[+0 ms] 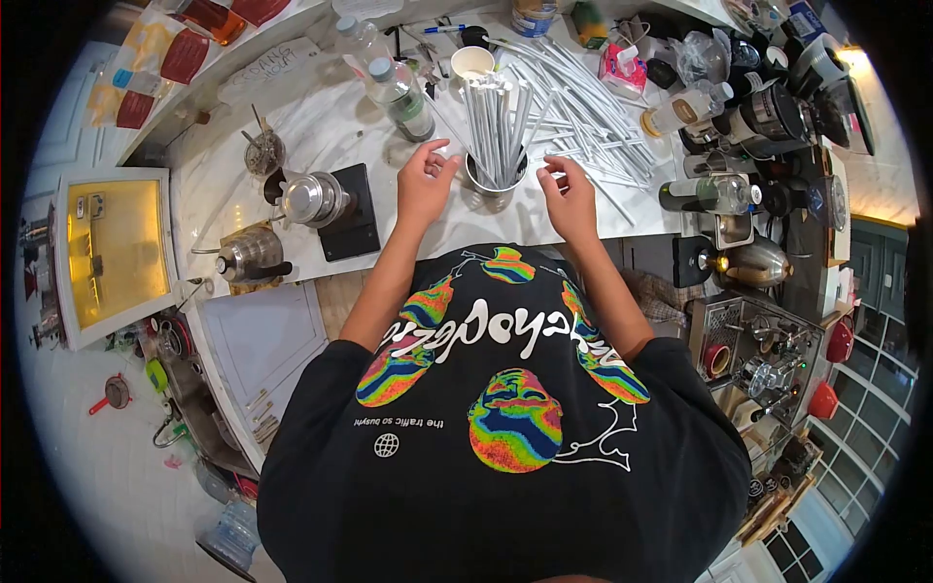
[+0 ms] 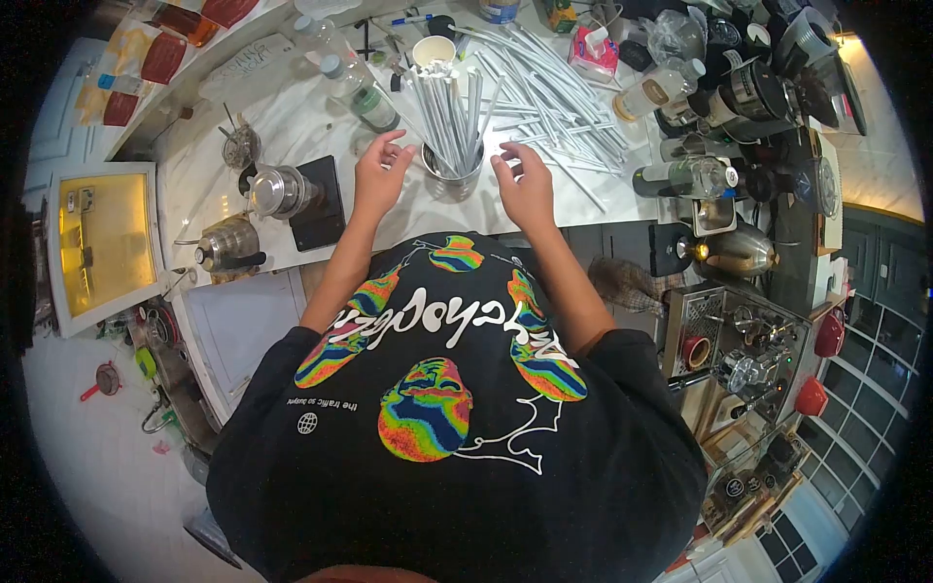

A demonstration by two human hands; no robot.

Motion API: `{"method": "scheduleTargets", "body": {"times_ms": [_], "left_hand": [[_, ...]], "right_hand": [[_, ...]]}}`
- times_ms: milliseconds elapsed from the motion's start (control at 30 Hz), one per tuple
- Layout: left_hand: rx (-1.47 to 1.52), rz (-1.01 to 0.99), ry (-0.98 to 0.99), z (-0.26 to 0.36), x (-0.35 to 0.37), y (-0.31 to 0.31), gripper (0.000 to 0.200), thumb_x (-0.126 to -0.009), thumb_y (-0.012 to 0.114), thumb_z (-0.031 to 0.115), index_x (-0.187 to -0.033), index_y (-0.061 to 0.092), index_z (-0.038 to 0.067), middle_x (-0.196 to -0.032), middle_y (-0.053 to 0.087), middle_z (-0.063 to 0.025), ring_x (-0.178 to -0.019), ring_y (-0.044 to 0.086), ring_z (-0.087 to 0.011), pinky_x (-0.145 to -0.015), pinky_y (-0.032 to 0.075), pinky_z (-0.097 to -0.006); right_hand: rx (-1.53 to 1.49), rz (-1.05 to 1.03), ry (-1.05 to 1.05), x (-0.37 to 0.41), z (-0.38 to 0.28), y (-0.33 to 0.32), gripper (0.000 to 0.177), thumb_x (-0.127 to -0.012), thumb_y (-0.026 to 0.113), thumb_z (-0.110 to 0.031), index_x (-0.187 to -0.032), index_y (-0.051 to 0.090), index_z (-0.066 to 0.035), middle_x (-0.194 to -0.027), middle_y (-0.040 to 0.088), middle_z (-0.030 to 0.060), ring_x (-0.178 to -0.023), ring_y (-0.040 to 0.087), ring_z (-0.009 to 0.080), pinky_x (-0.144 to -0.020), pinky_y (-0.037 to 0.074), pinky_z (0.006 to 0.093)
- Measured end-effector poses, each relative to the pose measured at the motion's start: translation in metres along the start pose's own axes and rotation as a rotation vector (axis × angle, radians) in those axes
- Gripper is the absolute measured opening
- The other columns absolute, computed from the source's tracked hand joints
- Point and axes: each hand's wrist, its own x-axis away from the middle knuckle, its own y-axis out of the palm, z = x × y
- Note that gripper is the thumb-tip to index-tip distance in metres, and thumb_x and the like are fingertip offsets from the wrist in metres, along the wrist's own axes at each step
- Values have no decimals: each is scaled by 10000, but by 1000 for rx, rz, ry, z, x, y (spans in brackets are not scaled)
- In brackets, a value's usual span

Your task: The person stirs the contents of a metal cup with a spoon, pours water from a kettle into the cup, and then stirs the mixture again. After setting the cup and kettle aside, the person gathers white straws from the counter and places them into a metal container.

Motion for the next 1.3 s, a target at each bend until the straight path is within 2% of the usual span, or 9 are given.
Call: {"method": "scheduleTargets", "body": {"times_ms": [133,233,300,700,767,867,967,1100,1300], "left_hand": [[-26,24,-70,12,-12,11,357,-878,775,208,-1204,715,76,-827,652,-47,-658,562,-128,-633,487,-289],[-262,15,148,25,-21,15,231,-886,748,225,-1038,736,52,-838,686,-109,-655,623,-257,-640,502,-387],[-293,70,178,42,-23,12,229,-895,746,224,-1021,736,33,-863,698,-115,-638,610,-234,-626,497,-365],[-308,95,38,23,-14,34,206,-869,757,246,-961,759,62,-819,710,-131,-781,687,-321,-705,522,-418],[-356,122,70,16,-17,36,293,-868,791,284,-1019,762,34,-864,700,-111,-665,617,-210,-646,498,-345],[-331,146,13,28,-13,37,335,-865,800,300,-1086,757,52,-947,690,-114,-696,614,-208,-674,510,-337],[-299,204,56,35,-2,36,444,-870,801,276,-1256,690,89,-1083,664,-120,-785,619,-203,-718,524,-335],[-248,277,29,52,27,37,484,-873,792,223,-1318,647,100,-1132,638,-107,-831,602,-184,-734,508,-327],[-202,212,-60,98,66,59,358,-874,777,182,-1212,703,90,-1053,673,-54,-813,607,-147,-689,442,-299]], "right_hand": [[25,-14,-50,-35,-18,16,371,-932,727,-241,-1228,670,-24,-950,724,121,-695,657,172,-658,519,324],[207,-58,-155,-60,-38,14,260,-938,702,-223,-1044,670,12,-834,698,174,-666,659,304,-641,508,396],[286,-80,-296,-70,-61,8,223,-938,669,-171,-856,611,28,-765,648,227,-690,631,427,-644,486,478],[280,-259,-371,-75,-35,11,215,-905,690,-177,-902,660,36,-850,668,225,-810,657,420,-743,514,499],[353,-305,-387,-78,-26,13,213,-905,693,-180,-922,672,31,-876,674,225,-829,659,417,-754,519,492],[445,-387,-369,-82,-22,2,270,-901,725,-235,-1021,714,6,-925,689,207,-850,671,380,-765,530,456],[211,-254,-244,-82,-15,-24,399,-876,779,-313,-1110,723,6,-912,698,178,-808,675,312,-744,531,410],[383,-32,-237,-106,50,-64,361,-882,769,-304,-1101,733,-19,-961,705,173,-868,680,341,-774,534,422],[859,-146,-332,-118,80,-72,293,-867,739,-373,-903,740,-82,-967,723,110,-922,694,319,-812,471,635]]}}
